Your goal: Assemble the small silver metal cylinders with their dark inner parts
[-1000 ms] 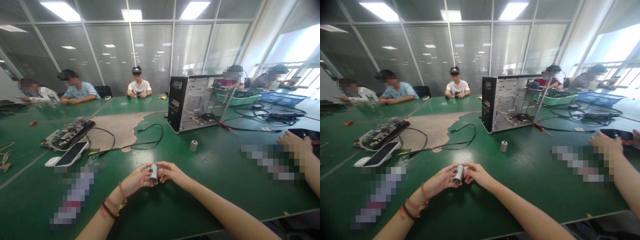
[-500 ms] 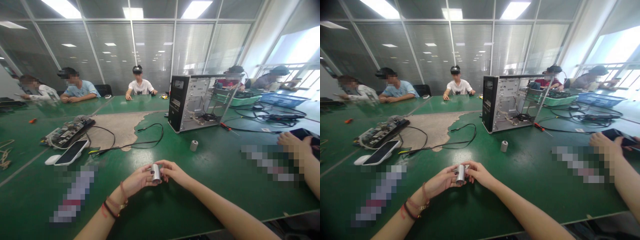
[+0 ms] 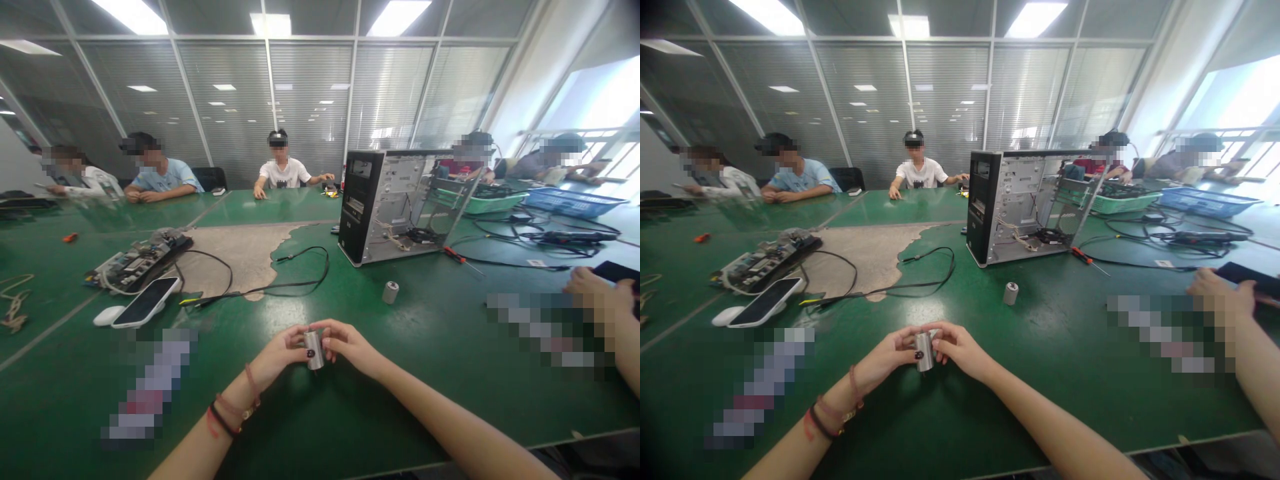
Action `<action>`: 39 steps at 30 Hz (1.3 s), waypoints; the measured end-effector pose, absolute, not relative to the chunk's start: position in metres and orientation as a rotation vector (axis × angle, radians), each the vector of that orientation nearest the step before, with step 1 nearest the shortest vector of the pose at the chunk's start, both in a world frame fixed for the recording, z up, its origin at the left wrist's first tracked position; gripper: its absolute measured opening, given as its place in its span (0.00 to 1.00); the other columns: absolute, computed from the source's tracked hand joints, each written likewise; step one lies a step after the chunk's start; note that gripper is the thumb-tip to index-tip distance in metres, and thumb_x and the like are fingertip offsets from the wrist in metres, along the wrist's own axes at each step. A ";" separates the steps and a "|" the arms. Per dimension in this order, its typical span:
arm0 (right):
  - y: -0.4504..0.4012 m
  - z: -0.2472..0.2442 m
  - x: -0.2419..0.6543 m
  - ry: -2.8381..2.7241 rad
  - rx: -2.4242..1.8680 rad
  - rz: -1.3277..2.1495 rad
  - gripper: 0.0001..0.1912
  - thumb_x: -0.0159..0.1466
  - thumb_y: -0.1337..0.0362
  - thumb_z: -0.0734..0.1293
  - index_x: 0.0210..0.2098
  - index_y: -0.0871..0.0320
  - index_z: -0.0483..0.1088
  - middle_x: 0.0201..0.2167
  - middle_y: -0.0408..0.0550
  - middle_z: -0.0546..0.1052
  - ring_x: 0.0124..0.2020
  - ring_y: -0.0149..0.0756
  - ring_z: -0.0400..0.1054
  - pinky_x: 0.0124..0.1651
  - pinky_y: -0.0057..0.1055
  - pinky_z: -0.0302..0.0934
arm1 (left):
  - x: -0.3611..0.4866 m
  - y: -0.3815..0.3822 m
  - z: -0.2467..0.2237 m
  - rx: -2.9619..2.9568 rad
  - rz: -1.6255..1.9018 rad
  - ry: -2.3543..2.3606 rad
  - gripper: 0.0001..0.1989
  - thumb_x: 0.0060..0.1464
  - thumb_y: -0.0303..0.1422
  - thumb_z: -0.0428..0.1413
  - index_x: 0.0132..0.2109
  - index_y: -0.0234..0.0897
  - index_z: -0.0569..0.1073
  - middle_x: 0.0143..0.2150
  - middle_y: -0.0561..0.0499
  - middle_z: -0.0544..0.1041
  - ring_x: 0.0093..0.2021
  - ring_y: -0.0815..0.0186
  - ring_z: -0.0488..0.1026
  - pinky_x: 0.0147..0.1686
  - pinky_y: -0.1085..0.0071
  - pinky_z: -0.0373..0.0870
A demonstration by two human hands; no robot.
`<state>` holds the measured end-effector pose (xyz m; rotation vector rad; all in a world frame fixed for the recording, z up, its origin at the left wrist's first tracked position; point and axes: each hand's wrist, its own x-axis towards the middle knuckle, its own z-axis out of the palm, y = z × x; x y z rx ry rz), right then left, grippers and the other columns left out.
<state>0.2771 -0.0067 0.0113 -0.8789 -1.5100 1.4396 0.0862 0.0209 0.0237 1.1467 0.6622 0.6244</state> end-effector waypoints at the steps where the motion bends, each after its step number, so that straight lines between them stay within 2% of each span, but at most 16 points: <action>1: -0.007 0.012 0.277 -1.518 -0.876 1.432 0.18 0.59 0.59 0.64 0.49 0.56 0.67 0.26 0.40 0.67 0.23 0.26 0.63 0.26 0.24 0.60 | 0.086 0.022 0.023 1.177 0.633 0.654 0.21 0.40 0.26 0.64 0.44 0.33 0.69 0.39 0.46 0.77 0.39 0.62 0.74 0.42 0.66 0.67; 8: -0.008 0.014 0.278 -1.503 -0.836 1.482 0.19 0.59 0.59 0.65 0.49 0.56 0.67 0.28 0.41 0.68 0.24 0.26 0.64 0.26 0.24 0.59 | 0.088 0.022 0.023 1.283 0.644 0.649 0.21 0.40 0.27 0.64 0.43 0.34 0.68 0.38 0.46 0.77 0.38 0.62 0.74 0.42 0.65 0.66; 16: -0.009 0.014 0.280 -1.476 -0.787 1.482 0.18 0.58 0.58 0.65 0.47 0.58 0.68 0.27 0.41 0.68 0.25 0.27 0.64 0.28 0.26 0.60 | 0.091 0.009 0.038 1.766 0.817 0.790 0.15 0.46 0.25 0.58 0.43 0.36 0.70 0.39 0.48 0.75 0.40 0.62 0.73 0.43 0.68 0.66; 22: -0.010 0.015 0.280 -1.483 -0.730 1.513 0.18 0.59 0.58 0.65 0.47 0.58 0.68 0.28 0.42 0.69 0.25 0.26 0.64 0.29 0.26 0.60 | 0.090 0.007 0.044 1.990 0.875 0.892 0.13 0.46 0.25 0.56 0.41 0.39 0.71 0.39 0.50 0.74 0.42 0.61 0.70 0.44 0.69 0.63; 39: -0.017 0.012 0.277 -1.498 -0.838 1.336 0.20 0.59 0.56 0.65 0.48 0.56 0.62 0.29 0.41 0.68 0.23 0.26 0.64 0.27 0.26 0.60 | 0.090 0.005 0.040 2.016 1.008 0.928 0.12 0.47 0.27 0.56 0.41 0.39 0.69 0.39 0.48 0.71 0.42 0.59 0.67 0.45 0.66 0.62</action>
